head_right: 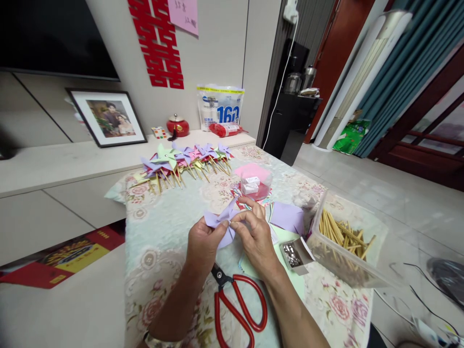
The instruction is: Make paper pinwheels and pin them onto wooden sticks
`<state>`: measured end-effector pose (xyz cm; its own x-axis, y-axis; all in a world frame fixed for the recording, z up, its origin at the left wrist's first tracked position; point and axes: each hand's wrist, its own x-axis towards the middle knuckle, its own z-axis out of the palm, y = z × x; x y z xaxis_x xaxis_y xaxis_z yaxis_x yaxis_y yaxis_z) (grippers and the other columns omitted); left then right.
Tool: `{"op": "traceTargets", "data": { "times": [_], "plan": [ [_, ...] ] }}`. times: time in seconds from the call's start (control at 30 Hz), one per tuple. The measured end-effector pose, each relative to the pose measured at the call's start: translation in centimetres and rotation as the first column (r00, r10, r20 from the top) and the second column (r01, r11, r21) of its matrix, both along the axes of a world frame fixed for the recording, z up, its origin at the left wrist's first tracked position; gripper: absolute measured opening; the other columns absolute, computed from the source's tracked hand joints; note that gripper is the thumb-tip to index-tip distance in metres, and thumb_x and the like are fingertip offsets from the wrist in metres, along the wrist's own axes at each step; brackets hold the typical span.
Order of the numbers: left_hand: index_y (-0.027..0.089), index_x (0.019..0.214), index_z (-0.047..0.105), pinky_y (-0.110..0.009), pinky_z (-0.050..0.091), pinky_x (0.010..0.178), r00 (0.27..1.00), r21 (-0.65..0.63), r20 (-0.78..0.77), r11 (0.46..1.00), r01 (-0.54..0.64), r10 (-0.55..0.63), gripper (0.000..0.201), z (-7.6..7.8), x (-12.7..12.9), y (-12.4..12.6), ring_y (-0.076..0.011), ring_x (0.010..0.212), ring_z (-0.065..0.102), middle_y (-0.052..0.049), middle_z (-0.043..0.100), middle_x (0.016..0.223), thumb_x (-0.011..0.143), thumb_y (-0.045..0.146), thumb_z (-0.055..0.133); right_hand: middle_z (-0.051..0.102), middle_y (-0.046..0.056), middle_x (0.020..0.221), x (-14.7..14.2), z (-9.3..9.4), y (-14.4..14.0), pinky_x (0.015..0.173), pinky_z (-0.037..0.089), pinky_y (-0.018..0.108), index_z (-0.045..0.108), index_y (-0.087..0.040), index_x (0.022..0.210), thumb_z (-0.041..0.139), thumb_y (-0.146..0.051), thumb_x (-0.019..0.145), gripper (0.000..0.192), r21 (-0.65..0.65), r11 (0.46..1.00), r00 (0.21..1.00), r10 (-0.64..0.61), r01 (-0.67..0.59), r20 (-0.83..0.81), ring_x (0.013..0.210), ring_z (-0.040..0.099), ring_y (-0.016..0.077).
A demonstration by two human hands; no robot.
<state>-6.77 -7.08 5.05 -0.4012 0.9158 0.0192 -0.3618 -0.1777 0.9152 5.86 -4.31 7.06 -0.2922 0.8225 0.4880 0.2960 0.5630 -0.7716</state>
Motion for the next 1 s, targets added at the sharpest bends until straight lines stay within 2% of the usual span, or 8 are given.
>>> {"op": "traceTargets", "data": {
  "times": [0.5, 0.77, 1.0],
  "plan": [
    [0.015, 0.084, 0.071, -0.029, 0.053, 0.073, 1.0, -0.031, -0.029, 1.0, 0.004, -0.005, 0.019, -0.4, 0.0, 0.1, -0.0204, 0.074, 0.069, -0.003, 0.075, 0.074, 0.069, 0.026, 0.075, 0.055, 0.007, 0.127, 0.1, 0.3, -0.1, 0.107, 0.03, 0.041, 0.065, -0.023, 0.08, 0.059, -0.029, 0.095, 0.017, -0.057, 0.998, 0.999, 0.026, -0.025, 0.022, 0.127, 0.046, 0.0263],
    [0.015, 0.082, 0.07, -0.029, 0.053, 0.072, 0.997, -0.043, -0.071, 0.999, 0.009, -0.013, 0.019, -0.7, -0.1, 0.2, -0.0211, 0.076, 0.069, -0.003, 0.074, 0.073, 0.067, 0.026, 0.076, 0.056, 0.007, 0.12, 0.2, 0.2, 0.1, 0.106, 0.029, 0.039, 0.065, -0.023, 0.077, 0.061, -0.028, 0.093, 0.017, -0.119, 0.992, 0.998, 0.045, -0.049, -0.036, 0.126, 0.046, 0.0257],
    [0.016, 0.08, 0.07, -0.027, 0.053, 0.071, 0.995, -0.037, -0.104, 0.999, 0.003, -0.007, 0.017, -1.0, 0.0, 0.3, -0.021, 0.077, 0.069, -0.003, 0.074, 0.075, 0.067, 0.025, 0.075, 0.057, 0.008, 0.119, 0.2, 0.0, 0.3, 0.103, 0.032, 0.041, 0.065, -0.022, 0.075, 0.062, -0.031, 0.09, 0.018, -0.191, 0.979, 0.995, 0.048, -0.064, -0.084, 0.12, 0.049, 0.0279]
  ]
}}
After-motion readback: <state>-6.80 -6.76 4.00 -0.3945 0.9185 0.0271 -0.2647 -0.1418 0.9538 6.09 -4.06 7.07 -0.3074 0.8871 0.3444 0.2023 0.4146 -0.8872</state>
